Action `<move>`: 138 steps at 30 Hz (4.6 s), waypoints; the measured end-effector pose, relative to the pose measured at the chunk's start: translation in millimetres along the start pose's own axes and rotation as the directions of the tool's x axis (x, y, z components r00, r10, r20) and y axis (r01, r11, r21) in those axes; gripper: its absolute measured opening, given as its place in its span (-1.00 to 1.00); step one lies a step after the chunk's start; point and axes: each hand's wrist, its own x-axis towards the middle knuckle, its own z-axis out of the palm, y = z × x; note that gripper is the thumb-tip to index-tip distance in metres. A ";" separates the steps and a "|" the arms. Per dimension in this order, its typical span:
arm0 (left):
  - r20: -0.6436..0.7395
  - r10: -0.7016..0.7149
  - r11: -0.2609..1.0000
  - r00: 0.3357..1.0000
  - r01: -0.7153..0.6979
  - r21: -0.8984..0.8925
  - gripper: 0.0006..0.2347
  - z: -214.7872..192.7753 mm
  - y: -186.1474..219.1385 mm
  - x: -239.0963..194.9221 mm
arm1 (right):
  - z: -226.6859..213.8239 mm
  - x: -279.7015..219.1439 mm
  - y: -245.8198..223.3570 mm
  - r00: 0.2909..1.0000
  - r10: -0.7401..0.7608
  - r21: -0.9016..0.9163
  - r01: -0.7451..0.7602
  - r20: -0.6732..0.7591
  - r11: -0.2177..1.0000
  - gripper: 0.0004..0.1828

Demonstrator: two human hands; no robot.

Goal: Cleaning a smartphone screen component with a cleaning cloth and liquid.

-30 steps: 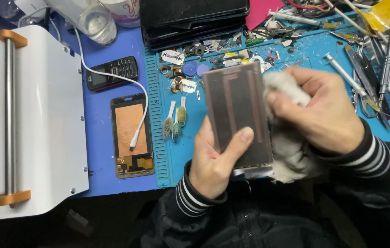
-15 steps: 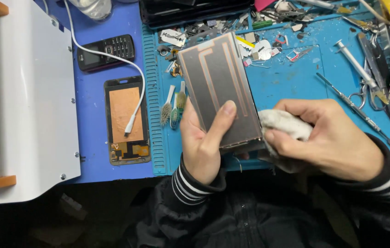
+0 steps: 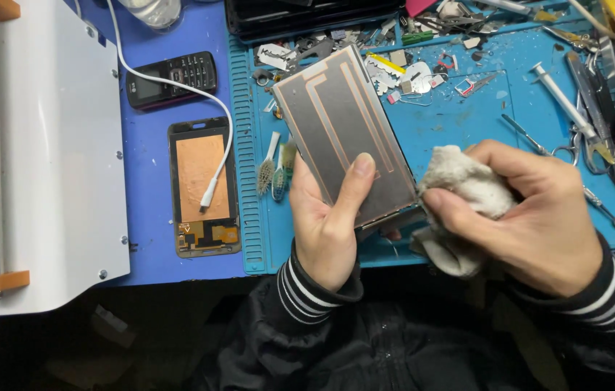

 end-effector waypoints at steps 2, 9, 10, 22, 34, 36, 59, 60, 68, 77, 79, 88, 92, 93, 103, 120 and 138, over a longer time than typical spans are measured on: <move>0.007 0.029 0.999 1.000 -0.029 0.037 -0.69 -0.1 -1.7 -1.5 | 6.4 3.3 -1.2 0.998 -0.059 -0.035 0.059 0.004 0.998 -0.82; 0.007 0.044 0.997 0.999 -0.044 0.070 -0.67 0.2 -2.9 -3.1 | 7.9 13.3 -1.3 0.993 -0.119 -0.066 0.119 0.002 0.991 -0.84; -0.009 0.061 0.993 0.998 -0.060 0.100 -0.69 -1.4 -3.2 -2.8 | 6.5 11.9 -0.4 0.996 -0.067 -0.041 0.070 0.061 0.997 -0.84; 0.106 -0.018 0.997 0.994 0.010 0.073 -0.70 -3.5 -3.2 -0.2 | -0.1 22.9 7.2 0.979 -0.199 -0.098 0.202 0.046 0.974 -0.83; 0.350 -0.083 0.996 0.933 0.062 0.071 -0.62 3.4 9.7 -6.1 | -2.1 26.1 16.9 0.969 -0.130 0.016 0.136 -0.212 0.991 -0.80; 0.385 -0.095 0.992 0.918 0.055 0.114 -0.65 3.0 13.2 -6.3 | -6.1 32.4 14.6 0.945 -0.206 -0.040 0.202 -0.254 0.978 -0.81; 0.228 -0.199 0.979 0.953 0.186 0.078 -0.80 -2.6 0.3 -2.6 | -15.2 17.4 9.2 0.994 0.085 0.147 -0.075 -0.066 0.986 -0.83; 0.227 -0.196 0.981 0.954 0.190 0.050 -0.80 -2.6 1.8 -1.5 | -16.4 18.2 9.3 0.993 0.110 0.179 -0.101 -0.042 0.979 -0.85; 0.265 -0.193 0.980 0.945 0.176 0.089 -0.81 -2.2 6.5 -4.1 | -27.8 30.7 2.5 0.993 0.102 0.097 -0.096 -0.054 0.991 -0.86; 0.318 -0.243 0.957 0.916 0.172 0.234 -0.85 -1.6 12.7 -5.3 | -60.5 57.4 13.1 0.926 0.340 -0.464 -0.231 0.167 0.855 -0.78; 0.368 -0.279 0.957 0.887 0.223 0.187 -0.84 -2.9 10.2 -6.6 | -67.4 60.6 26.2 0.900 0.289 -0.452 -0.121 0.326 0.884 -0.84; 0.432 -0.313 0.949 0.846 0.256 0.187 -0.90 -3.1 15.3 -5.0 | -77.6 67.2 58.4 0.840 0.110 -0.301 0.065 0.531 0.951 -0.98; 0.410 -0.316 0.947 0.856 0.258 0.190 -0.90 -1.2 16.0 -3.8 | -74.6 64.2 62.0 0.869 0.051 -0.279 0.103 0.493 0.955 -0.98; 0.394 -0.294 0.955 0.871 0.247 0.165 -0.88 -1.3 15.2 -3.8 | -72.4 63.9 63.7 0.899 0.033 -0.279 0.100 0.436 0.955 -0.87; 0.261 -0.195 0.981 0.945 0.183 0.068 -0.87 1.9 10.5 -1.7 | -36.6 51.1 26.8 0.995 -0.094 -0.205 0.100 0.036 0.974 -0.80; 0.074 -0.101 0.995 0.992 0.101 0.012 -0.84 -5.0 4.7 -0.2 | -28.7 30.9 -0.1 0.987 0.076 -0.048 -0.084 -0.143 0.995 -0.83; 0.235 -0.149 0.980 0.961 0.112 0.165 -0.85 1.2 9.1 -4.9 | -43.7 48.5 7.3 0.966 0.072 -0.434 0.043 0.247 0.900 -0.80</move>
